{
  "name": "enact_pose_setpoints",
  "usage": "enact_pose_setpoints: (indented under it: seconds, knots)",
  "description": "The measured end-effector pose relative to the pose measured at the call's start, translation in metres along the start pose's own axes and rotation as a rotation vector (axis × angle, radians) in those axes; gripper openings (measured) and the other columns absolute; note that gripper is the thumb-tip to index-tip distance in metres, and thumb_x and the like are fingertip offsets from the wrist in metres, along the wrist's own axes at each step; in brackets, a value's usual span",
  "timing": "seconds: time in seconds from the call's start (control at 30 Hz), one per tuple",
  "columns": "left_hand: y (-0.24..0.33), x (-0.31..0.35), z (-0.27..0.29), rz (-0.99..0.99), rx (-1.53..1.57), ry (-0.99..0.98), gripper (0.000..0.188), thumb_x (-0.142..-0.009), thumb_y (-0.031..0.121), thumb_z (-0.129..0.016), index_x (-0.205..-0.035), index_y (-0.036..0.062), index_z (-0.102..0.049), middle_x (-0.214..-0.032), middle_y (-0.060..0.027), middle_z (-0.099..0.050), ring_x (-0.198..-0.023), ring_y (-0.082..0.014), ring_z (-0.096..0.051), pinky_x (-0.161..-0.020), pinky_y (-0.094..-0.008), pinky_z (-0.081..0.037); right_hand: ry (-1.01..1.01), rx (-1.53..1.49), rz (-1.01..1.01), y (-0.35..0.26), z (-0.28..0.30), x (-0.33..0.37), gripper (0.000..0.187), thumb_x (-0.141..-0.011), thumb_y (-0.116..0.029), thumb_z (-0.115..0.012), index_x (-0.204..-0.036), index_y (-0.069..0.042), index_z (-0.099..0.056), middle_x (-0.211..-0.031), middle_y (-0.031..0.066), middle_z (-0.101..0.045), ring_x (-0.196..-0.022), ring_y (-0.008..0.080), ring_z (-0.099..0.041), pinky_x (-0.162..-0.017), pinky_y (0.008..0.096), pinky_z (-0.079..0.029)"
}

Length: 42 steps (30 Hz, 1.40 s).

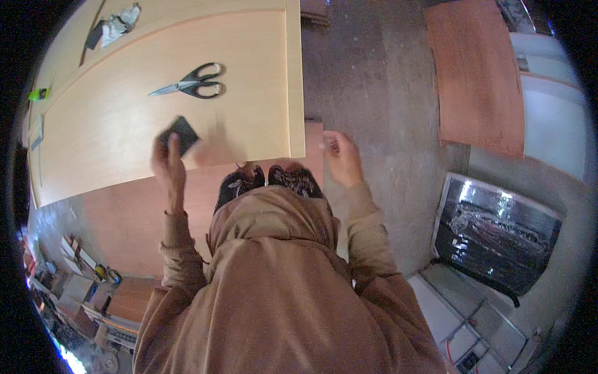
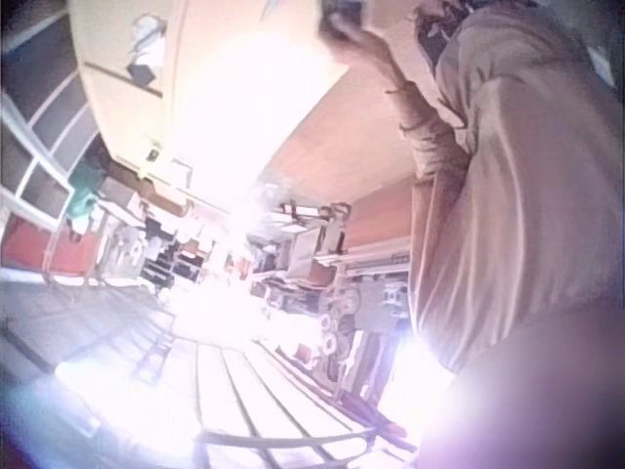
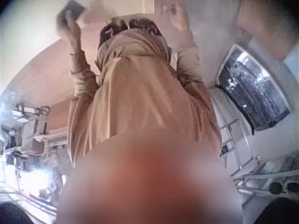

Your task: The person walks to a workbench in a woodworking shop and handles a small wooden strip, fitting it into a corner of a wooden box. They then use a ruler and pencil to mark a line on a larger wooden panel.

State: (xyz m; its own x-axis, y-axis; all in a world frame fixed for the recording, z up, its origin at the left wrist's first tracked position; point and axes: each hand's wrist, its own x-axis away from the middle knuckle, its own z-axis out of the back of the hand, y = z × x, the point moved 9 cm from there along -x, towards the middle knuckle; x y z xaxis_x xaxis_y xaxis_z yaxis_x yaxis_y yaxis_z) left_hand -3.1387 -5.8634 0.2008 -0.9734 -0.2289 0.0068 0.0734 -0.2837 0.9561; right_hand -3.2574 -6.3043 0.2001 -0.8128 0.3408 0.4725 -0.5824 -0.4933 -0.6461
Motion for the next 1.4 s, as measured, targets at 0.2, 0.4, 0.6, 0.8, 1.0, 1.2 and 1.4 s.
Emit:
enact_pose_setpoints:
  seconds: [0.2, 0.4, 0.6, 0.8, 1.0, 1.2, 1.4]
  knots:
    - [0.011, -0.036, -0.031, -0.462, -0.936, -0.004, 0.057, -0.101, 0.027, -0.073, -0.155, 0.0128, -0.062, -0.147, -0.0120, -0.065, -0.137, -0.0330, -0.058, -0.117, -0.0513, -0.044, -0.359, 0.114, 0.354, 0.010, -0.016, -0.020, 0.040, -0.089, -0.012, -0.085, -0.126, -0.003, -0.073, -0.114, 0.0150, -0.075, -0.105, 0.0277, -0.074, -0.088, 0.0395, -0.059]
    - [-0.025, 0.026, -0.068, -0.320, -0.952, -0.079, 0.091, -0.097, 0.056, -0.071, -0.171, 0.0129, -0.040, -0.180, -0.0171, -0.028, -0.169, -0.0405, -0.018, -0.129, -0.0758, -0.006, -0.406, -0.048, 0.528, 0.002, -0.046, -0.055, 0.041, -0.086, -0.014, -0.091, -0.121, -0.003, -0.075, -0.108, 0.0109, -0.077, -0.096, 0.0212, -0.074, -0.087, 0.0355, -0.058]
    - [0.000, 0.094, -0.144, -0.313, -0.547, -0.411, 0.102, -0.088, 0.048, -0.083, -0.168, 0.0029, -0.039, -0.174, -0.0229, -0.038, -0.164, -0.0429, -0.031, -0.134, -0.0627, -0.018, -0.614, -0.240, 0.346, 0.045, -0.126, -0.095, 0.038, -0.080, -0.010, -0.097, -0.111, -0.004, -0.075, -0.106, 0.0045, -0.078, -0.096, 0.0127, -0.073, -0.084, 0.0329, -0.059]
    - [-0.018, 0.147, -0.201, -0.253, -0.664, -0.302, 0.098, -0.088, 0.067, -0.075, -0.164, 0.0087, -0.051, -0.173, -0.0097, -0.046, -0.164, -0.0323, -0.037, -0.133, -0.0567, -0.019, -0.692, -0.816, 0.241, 0.060, -0.162, -0.091, 0.079, -0.079, -0.021, -0.101, -0.134, -0.002, -0.047, -0.127, 0.0137, -0.065, -0.114, 0.0247, -0.071, -0.097, 0.0393, -0.066]
    - [-0.016, 0.145, -0.193, -0.227, -0.619, -0.123, 0.067, -0.095, 0.052, -0.073, -0.147, 0.0095, -0.071, -0.159, -0.0066, -0.064, -0.155, -0.0295, -0.052, -0.124, -0.0434, -0.031, -0.528, -0.865, 0.122, 0.058, -0.161, -0.082, 0.131, -0.068, -0.045, -0.106, -0.164, -0.004, -0.026, -0.150, 0.0172, -0.056, -0.143, 0.0289, -0.057, -0.116, 0.0433, -0.054]
    - [-0.025, 0.143, -0.205, -0.234, -0.624, -0.137, 0.071, -0.097, 0.056, -0.067, -0.146, 0.0047, -0.071, -0.154, -0.0101, -0.068, -0.151, -0.0319, -0.056, -0.118, -0.0418, -0.036, -0.443, -1.009, 0.185, 0.057, -0.171, -0.082, 0.135, -0.076, -0.051, -0.100, -0.173, -0.002, -0.020, -0.164, 0.0165, -0.048, -0.145, 0.0242, -0.055, -0.117, 0.0395, -0.052]
    - [-0.017, 0.137, -0.218, -0.230, -0.603, -0.080, 0.068, -0.098, 0.053, -0.067, -0.143, 0.0029, -0.073, -0.149, -0.0120, -0.072, -0.146, -0.0302, -0.062, -0.114, -0.0383, -0.041, -0.417, -1.036, 0.030, 0.073, -0.165, -0.085, 0.106, -0.085, -0.046, -0.096, -0.160, 0.006, -0.043, -0.151, 0.0130, -0.062, -0.134, 0.0221, -0.064, -0.112, 0.0372, -0.054]
